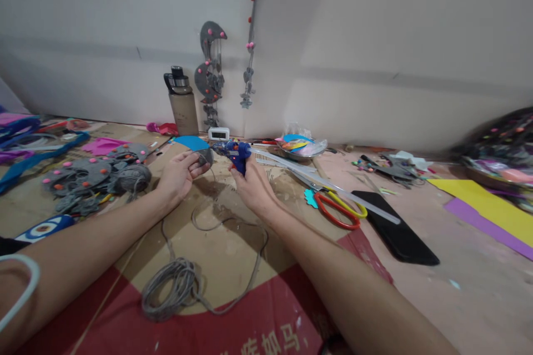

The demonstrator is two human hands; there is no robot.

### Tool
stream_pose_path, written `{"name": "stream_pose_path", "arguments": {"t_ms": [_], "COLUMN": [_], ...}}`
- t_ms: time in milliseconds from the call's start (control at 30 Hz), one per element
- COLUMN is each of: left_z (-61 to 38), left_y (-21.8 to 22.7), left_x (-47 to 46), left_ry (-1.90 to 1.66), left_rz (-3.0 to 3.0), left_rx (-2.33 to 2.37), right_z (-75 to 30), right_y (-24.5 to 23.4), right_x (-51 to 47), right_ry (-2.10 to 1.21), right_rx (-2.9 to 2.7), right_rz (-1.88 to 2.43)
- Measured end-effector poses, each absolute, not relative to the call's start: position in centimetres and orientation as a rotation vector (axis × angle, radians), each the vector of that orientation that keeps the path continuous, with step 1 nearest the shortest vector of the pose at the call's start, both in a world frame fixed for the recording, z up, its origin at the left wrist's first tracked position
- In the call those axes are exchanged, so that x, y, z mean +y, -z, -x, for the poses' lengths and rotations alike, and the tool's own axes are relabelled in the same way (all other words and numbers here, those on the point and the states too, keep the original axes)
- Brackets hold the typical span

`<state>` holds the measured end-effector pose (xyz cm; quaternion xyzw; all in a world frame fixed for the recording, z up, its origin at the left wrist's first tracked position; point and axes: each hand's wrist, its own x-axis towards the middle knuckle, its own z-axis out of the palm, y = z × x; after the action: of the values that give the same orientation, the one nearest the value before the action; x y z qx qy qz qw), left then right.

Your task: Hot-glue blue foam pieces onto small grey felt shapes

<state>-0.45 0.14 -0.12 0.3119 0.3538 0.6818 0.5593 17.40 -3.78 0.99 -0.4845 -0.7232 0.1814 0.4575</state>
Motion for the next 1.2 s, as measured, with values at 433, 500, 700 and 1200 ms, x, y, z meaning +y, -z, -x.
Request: {"name": "stream_pose_path", "arguments": {"t_ms": [433, 500, 700, 1200], "left_z": [0.5, 0.5, 0.4, 0.3], "left_y": [0.1, 0.2, 0.0, -0.1], "left_x": [0.2, 0.2, 0.1, -0.1], "left_ry": [-1.607, -1.608, -1.608, -1.603], "left_rz": [-0.733, -0.733, -0.750, -0.739], "left_rx": [0.825, 0.827, 0.832, 0.833], "right_z": [-17.6, -17.6, -17.4, -17.8], "right_y": [-0.8, -0.7, -1.0, -0.6], "right_x": [-3.4, -3.5, -3.9, -3.0], "right_ry": [-0.385, -0.387, -0.427, -0.601], "right_rx": [-1.777, -1.781, -1.774, -1.643], "right_rz": [1.166, 1.172, 1.199, 1.229]}}
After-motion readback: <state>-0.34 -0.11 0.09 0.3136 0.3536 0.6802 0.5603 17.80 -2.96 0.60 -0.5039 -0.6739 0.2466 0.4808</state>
